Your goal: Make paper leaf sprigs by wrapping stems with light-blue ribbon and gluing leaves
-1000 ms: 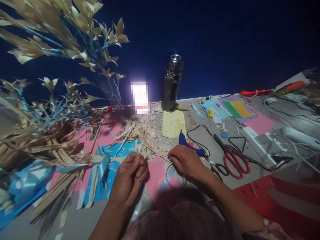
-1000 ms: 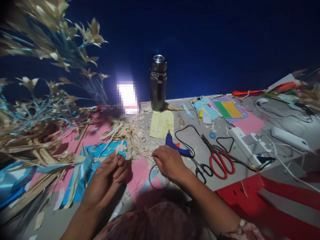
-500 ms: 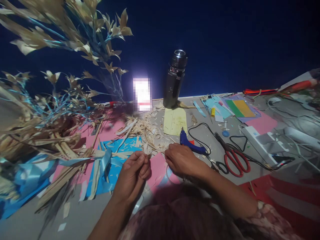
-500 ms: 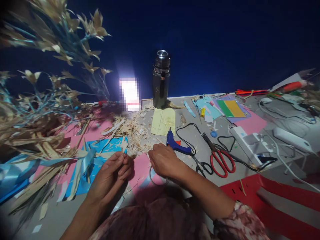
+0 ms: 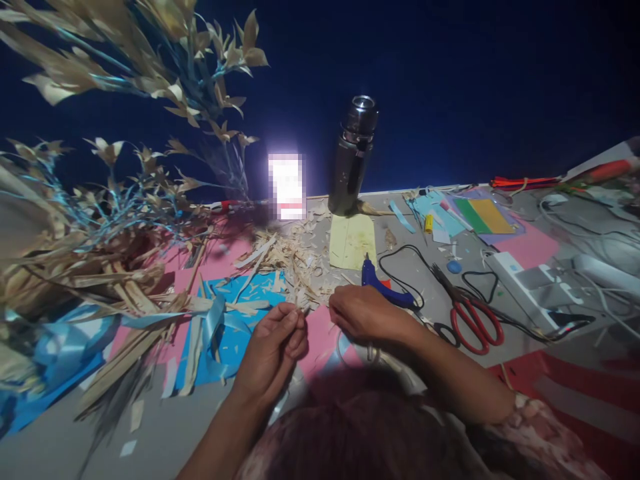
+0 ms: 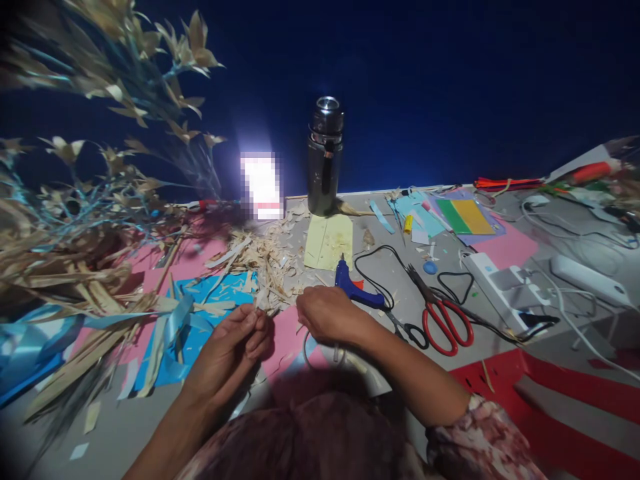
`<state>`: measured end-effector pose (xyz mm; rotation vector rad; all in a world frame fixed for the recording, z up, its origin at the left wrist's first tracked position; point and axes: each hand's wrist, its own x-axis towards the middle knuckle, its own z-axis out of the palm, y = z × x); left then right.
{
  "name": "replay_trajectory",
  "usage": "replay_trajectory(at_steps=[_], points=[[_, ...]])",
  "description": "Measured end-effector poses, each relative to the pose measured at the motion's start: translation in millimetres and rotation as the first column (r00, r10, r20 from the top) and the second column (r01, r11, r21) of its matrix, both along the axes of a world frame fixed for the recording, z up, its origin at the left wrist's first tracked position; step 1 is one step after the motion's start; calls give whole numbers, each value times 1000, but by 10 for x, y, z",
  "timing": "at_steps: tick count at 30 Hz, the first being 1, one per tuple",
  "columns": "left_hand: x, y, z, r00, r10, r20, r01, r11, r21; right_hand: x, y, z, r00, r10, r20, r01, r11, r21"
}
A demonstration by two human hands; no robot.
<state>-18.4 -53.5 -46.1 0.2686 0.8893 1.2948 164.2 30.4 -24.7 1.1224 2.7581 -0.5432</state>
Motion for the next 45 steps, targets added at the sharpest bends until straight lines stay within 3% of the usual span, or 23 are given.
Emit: replay_trajectory(at_steps=[3, 7, 12, 16, 19, 22, 25, 27, 29, 35, 37, 42, 45], points=[[-5, -10, 0, 1000, -10, -10, 9, 999, -44, 54, -30, -19, 953, -49, -300, 92, 987, 130], [20, -15, 47, 996, -82, 28, 84, 992, -97, 67, -176, -54, 783, 122, -610, 176, 897, 405], [121, -29, 172, 983, -173, 54, 176, 982, -70, 27, -318, -144, 682, 251, -687, 213, 830, 515], [191, -19, 225, 994, -111, 9, 112, 991, -77, -3, -323, -164, 613, 307, -728, 239, 806, 542], [196, -12, 213, 999, -17, -49, 15, 999, -38, -2, -325, -130, 534, 270, -801, 246, 857, 453], [167, -29, 187, 988, 69, -138, -64, 997, 39, 29, -355, -111, 452, -45, -891, 334, 935, 122], [133, -57, 170, 959, 121, -257, -98, 990, 101, 58, -396, -133, 391, -391, -833, 301, 910, -286], [117, -69, 166, 939, 131, -319, -91, 986, 140, 58, -419, -152, 391, -471, -791, 225, 882, -414], [108, -72, 169, 922, 151, -357, -89, 979, 183, 42, -435, -159, 415, -458, -786, 199, 889, -413], [99, -73, 181, 908, 184, -376, -74, 955, 288, -9, -454, -132, 461, -309, -832, 221, 948, -230], [96, -69, 177, 911, 188, -368, -76, 951, 299, -26, -455, -130, 437, -305, -846, 231, 947, -222], [93, -49, 151, 901, 190, -389, -68, 949, 308, -100, -425, -131, 313, -397, -863, 219, 914, -341], [104, -46, 138, 910, 152, -386, -31, 953, 301, -137, -394, -120, 292, -222, -930, 139, 972, -188]])
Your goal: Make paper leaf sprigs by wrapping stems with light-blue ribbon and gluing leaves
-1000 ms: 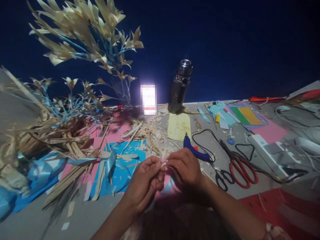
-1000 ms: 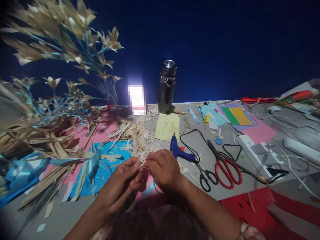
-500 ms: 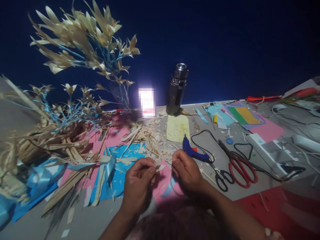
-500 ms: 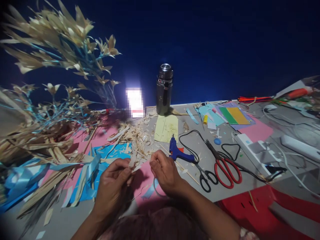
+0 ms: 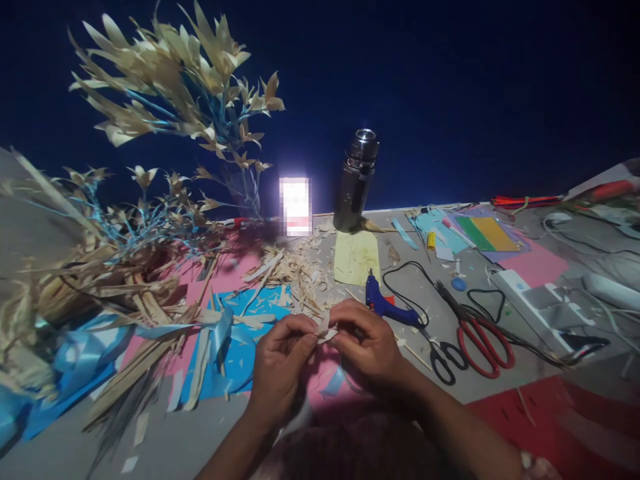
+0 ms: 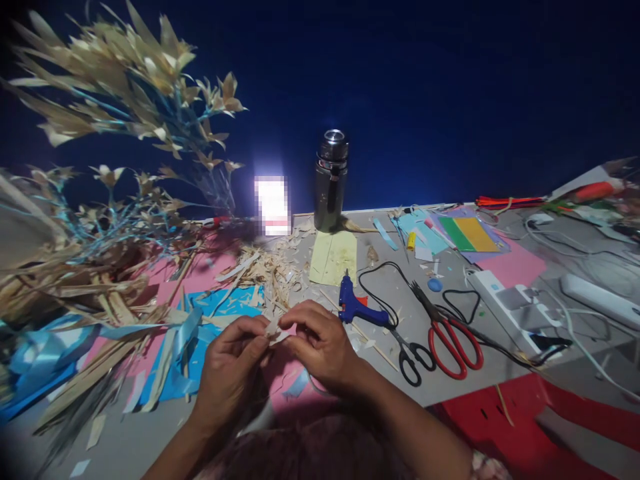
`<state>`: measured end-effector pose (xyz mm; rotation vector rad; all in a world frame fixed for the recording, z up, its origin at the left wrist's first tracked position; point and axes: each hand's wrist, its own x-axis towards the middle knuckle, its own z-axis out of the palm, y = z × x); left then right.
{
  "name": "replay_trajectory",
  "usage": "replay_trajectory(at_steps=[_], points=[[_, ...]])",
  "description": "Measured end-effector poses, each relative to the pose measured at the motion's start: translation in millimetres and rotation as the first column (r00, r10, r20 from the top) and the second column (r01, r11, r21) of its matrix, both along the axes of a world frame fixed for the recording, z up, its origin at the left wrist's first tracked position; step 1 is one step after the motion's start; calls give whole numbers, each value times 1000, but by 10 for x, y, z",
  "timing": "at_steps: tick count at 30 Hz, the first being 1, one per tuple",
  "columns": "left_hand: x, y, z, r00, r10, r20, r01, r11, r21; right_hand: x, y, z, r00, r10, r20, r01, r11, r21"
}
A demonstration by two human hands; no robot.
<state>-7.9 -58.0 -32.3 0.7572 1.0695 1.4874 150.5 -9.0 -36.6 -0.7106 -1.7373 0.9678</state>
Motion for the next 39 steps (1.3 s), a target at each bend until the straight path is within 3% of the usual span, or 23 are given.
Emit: replay_trajectory(at_steps=[4, 8, 14, 22, 27, 34, 39], points=[[17, 11, -20, 996, -1, 93, 8, 997, -71, 18, 19, 14, 993, -98, -69, 112, 962, 250], [29, 40, -12, 981, 83, 177, -58, 988, -141, 90, 21, 30, 974, -210, -85, 226, 871, 436], [115, 56, 73, 953, 3, 301, 53, 983, -177, 104, 23, 113, 952, -293, -92, 289, 751, 593], [196, 47, 67, 886, -69, 459, 190, 956, -224, 50, 13, 124, 959, -270, -88, 281, 855, 435], [196, 69, 18, 887, -29, 460, 166, 951, -260, 16, 4, 152, 963, -268, 3, 246, 891, 382], [226, 91, 35, 936, 10, 353, 92, 959, -269, 15, 0, 126, 946, -316, 70, 265, 879, 397], [201, 44, -33, 992, 16, 128, 16, 969, -246, 18, 4, 133, 942, -323, 94, 264, 883, 387]])
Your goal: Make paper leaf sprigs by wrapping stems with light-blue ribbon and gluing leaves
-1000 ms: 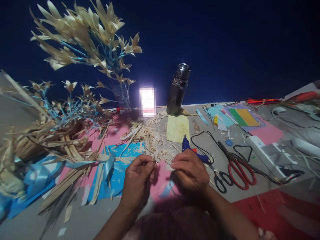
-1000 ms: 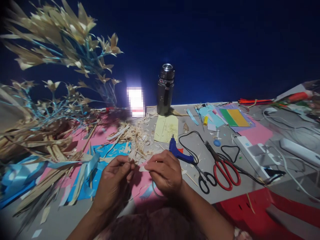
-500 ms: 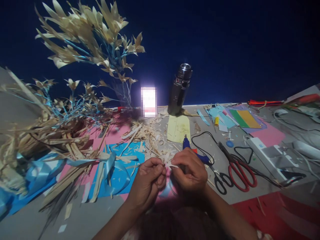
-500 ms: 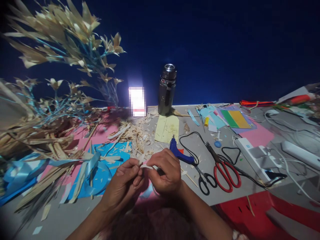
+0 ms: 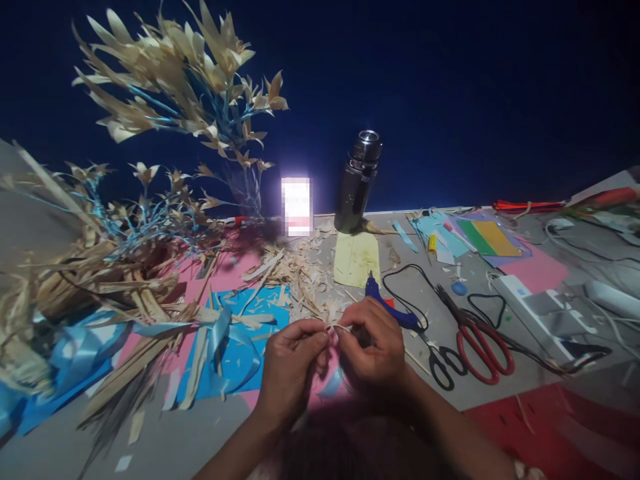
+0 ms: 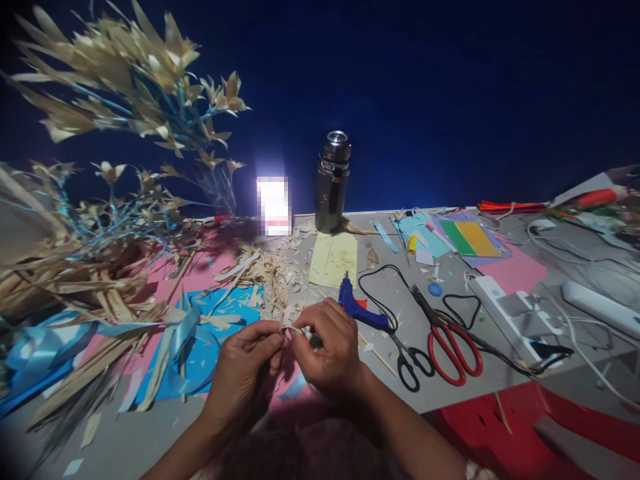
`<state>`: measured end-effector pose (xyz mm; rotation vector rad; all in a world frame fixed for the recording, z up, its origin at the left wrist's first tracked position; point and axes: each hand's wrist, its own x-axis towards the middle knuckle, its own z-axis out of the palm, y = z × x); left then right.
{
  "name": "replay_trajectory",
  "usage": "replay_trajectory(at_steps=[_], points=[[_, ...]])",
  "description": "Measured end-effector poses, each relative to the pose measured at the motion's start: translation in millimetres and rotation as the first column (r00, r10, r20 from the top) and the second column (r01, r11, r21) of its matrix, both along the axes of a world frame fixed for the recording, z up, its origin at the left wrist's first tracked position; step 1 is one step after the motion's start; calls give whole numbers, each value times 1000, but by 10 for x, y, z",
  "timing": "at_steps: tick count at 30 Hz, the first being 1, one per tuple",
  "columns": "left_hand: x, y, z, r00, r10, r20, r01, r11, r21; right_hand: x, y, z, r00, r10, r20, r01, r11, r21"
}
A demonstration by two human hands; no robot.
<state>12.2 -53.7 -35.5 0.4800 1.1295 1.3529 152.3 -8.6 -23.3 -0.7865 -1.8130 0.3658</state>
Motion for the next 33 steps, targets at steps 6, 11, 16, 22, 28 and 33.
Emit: replay_trajectory(at_steps=[6, 11, 16, 22, 28, 33], points=[[-13, -56, -20, 964, 51, -261, -29, 996, 87, -3, -15, -28, 1000, 9, 14, -8, 999, -33], [-19, -59, 5, 933, 104, -346, -53, 987, 153, -12, -28, -45, 1000, 27, 12, -27, 998, -62], [-39, -36, 13, 941, 91, -325, -30, 981, 190, -33, -40, -38, 999, 40, -15, -40, 997, -63], [-29, -36, -120, 1000, 20, -19, -17, 989, 150, -58, -52, -49, 997, 70, -32, -74, 989, -131], [-32, -37, -197, 999, -24, 40, 17, 986, 164, -109, -69, -107, 993, 80, -85, -94, 979, -180], [-47, -41, -206, 996, -79, 44, 70, 981, 181, -111, -69, -64, 983, 109, -145, -139, 968, -209]])
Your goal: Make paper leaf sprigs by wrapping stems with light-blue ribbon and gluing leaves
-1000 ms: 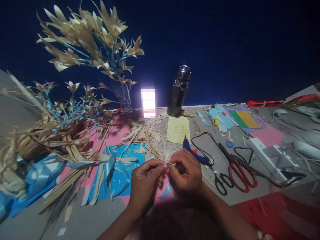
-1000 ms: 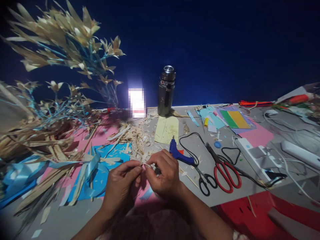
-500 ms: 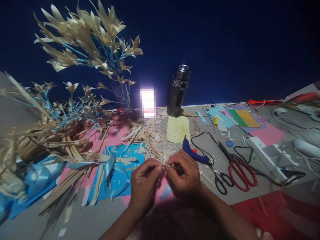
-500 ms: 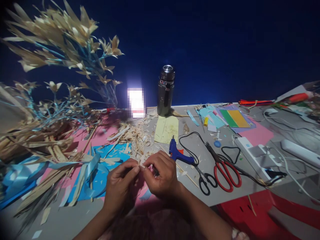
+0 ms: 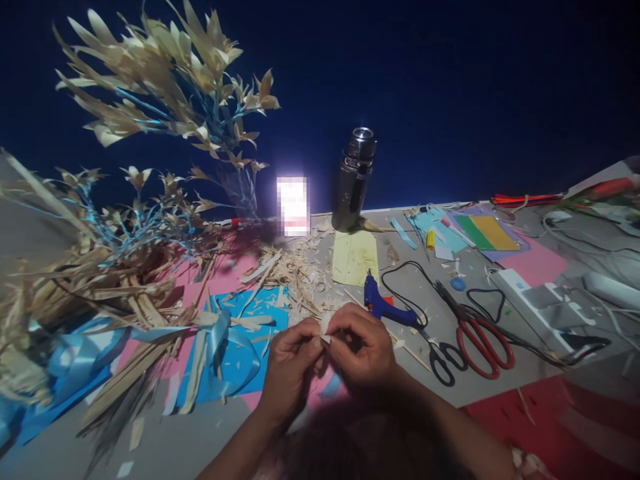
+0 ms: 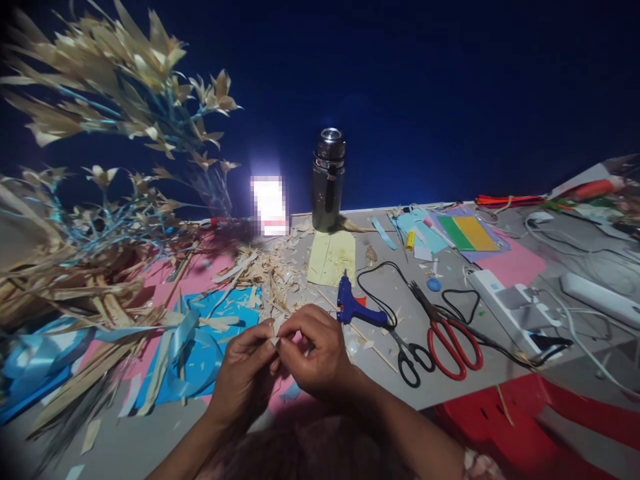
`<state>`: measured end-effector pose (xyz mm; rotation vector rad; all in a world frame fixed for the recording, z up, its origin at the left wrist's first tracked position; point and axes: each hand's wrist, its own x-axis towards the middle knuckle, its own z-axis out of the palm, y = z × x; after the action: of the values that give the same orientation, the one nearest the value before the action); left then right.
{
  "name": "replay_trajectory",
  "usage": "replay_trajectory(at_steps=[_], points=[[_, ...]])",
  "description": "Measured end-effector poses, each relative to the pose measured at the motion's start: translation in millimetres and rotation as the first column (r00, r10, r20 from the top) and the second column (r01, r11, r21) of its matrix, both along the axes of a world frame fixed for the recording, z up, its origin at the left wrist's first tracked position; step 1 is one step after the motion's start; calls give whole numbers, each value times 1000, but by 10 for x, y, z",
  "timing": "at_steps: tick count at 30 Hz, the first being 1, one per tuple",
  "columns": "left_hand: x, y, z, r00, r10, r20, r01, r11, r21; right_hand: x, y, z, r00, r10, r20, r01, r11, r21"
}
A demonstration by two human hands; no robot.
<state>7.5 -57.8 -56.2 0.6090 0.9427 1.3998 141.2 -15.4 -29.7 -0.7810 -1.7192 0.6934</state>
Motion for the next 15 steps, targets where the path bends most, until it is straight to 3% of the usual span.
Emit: replay_trajectory(at_steps=[5, 10, 15], points=[[-59, 7, 27, 997, -58, -59, 60, 998, 26, 29, 0, 29, 999, 47, -3, -47, 993, -111], [-102, -5, 18, 989, -141, -41, 141, 990, -14, 26, -16, -2, 998, 27, -65, -32, 996, -78], [-78, 6, -3, 989, -142, 41, 143, 990, -21, 13, -33, -32, 996, 18, -89, -24, 997, -68]])
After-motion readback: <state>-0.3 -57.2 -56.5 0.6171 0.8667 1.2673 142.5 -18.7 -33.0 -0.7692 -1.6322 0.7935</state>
